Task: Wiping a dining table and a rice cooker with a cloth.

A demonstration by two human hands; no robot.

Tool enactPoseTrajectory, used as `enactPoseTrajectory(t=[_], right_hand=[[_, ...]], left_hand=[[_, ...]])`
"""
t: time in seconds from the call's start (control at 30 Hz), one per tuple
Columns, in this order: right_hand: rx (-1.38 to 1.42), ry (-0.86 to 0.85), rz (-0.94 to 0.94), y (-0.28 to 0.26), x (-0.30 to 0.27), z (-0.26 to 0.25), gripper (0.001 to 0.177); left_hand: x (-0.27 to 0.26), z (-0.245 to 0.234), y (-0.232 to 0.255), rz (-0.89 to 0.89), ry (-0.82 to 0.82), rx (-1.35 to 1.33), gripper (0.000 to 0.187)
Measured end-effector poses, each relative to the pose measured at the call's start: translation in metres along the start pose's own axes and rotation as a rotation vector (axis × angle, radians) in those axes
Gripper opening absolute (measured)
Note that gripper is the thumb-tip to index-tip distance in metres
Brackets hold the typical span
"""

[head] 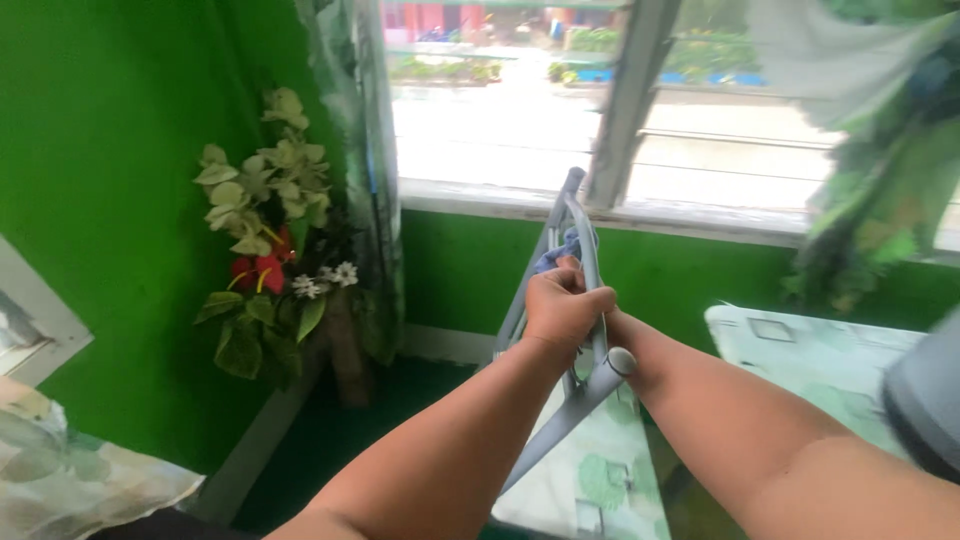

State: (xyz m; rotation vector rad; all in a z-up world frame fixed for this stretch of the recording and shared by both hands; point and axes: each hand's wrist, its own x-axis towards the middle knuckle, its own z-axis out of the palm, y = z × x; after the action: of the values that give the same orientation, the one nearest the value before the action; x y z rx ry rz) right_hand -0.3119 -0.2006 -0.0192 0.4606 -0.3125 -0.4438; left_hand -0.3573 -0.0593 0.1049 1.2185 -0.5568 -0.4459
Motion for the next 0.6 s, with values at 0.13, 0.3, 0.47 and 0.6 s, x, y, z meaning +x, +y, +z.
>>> enactPoseTrajectory(t=[0.13, 0.3, 0.47, 0.6], right_hand=[[0.107, -0.019, -0.046, -0.021, -0.024, 0.042, 0.02], [-1.272, 0.257, 0.132, -0.068, -0.072, 0.11, 0.018], [-1.356, 0.292, 0.159, -0.118, -0.109, 0.125, 0.021], [-1.674, 0.181, 0.135, -0.153, -0.144, 0.112, 0.023]], left_hand=[[-0.018, 0.033, 0.003, 0.039, -0.029, 0.005, 0.012], [-0.051, 0.078, 0.004, -0.031, -0.074, -0.061, 0.015], [-0.085, 0.123, -0.03, -0.059, -0.102, -0.196, 0.021], [-0.116, 0.14, -0.049, -0.126, -0.111, -0.249, 0.016]])
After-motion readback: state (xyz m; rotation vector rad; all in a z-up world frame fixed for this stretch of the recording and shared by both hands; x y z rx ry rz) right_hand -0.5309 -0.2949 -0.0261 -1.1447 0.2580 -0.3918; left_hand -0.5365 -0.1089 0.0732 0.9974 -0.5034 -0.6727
